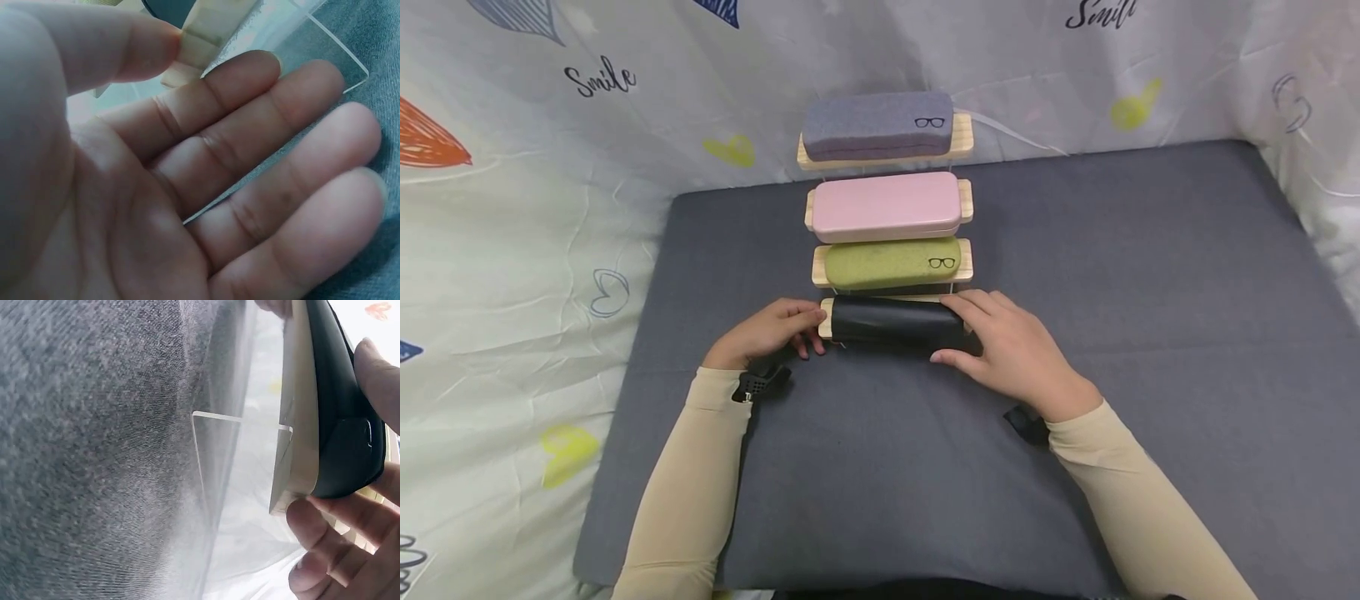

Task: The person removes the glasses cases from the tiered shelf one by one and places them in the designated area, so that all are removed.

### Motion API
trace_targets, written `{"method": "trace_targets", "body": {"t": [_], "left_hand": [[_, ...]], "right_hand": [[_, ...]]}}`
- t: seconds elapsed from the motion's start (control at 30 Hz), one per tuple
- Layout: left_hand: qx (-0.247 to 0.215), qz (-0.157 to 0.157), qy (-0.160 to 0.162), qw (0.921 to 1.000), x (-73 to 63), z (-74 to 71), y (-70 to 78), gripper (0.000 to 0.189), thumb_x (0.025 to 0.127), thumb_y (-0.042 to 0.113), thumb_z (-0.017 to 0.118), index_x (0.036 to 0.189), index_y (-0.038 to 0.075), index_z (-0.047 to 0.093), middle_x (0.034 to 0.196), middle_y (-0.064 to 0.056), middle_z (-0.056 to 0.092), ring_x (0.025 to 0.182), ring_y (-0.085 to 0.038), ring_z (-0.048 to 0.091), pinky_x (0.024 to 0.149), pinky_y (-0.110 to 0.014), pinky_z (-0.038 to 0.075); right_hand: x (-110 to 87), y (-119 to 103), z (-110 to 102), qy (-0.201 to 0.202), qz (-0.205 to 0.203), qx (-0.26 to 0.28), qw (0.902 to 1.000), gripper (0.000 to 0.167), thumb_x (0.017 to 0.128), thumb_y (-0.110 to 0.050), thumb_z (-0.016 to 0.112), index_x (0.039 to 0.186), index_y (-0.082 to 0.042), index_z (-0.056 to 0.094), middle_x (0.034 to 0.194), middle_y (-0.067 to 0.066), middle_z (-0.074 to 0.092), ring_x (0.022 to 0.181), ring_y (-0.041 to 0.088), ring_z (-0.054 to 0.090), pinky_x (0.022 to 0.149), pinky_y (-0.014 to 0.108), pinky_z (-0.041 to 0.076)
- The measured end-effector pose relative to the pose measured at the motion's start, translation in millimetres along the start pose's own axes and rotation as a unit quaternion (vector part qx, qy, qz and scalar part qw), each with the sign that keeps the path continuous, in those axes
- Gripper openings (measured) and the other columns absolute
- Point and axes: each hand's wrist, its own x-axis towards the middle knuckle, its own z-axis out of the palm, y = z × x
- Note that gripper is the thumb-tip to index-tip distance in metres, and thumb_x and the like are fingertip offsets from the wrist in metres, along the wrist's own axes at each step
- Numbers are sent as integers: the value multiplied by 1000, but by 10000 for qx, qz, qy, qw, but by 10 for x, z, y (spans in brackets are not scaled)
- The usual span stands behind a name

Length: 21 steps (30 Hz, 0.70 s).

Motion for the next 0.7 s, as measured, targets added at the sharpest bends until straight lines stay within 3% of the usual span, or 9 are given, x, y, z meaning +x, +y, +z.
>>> {"method": "trace_targets", "body": {"t": [0.13,0.3,0.43,0.7], "left_hand": [[-25,76,-1,10000,-1,5,-6,35,111,31,53,100,4,71,83,-14,73,76,-26,70,68,-36,60],[-54,129,62,9999,-10,5,3,35,111,30,53,98,3,71,81,-14,71,72,-25,67,64,-34,58],[-32,141,81,9999,-7,10,2,34,110,30,53,98,4,71,80,-13,72,70,-24,67,64,-34,59],[-18,159,127,9998,-1,18,9,34,110,30,53,100,3,71,78,-12,72,67,-24,65,63,-34,58]], "right_hand": [[-15,14,8,23,26,343,9994,79,81,-40,92,145,-7,61,136,11,65,122,30,64,101,53,53],[-28,12,15,76,134,781,9968,75,80,-32,94,142,-5,63,127,8,64,92,18,61,77,41,55],[-48,13,10,120,221,976,9949,72,78,-27,96,139,-5,65,126,7,64,86,13,56,65,32,50],[-99,46,3,305,293,1099,9930,67,76,-24,97,134,-8,67,123,4,66,83,11,55,65,25,46]]}}
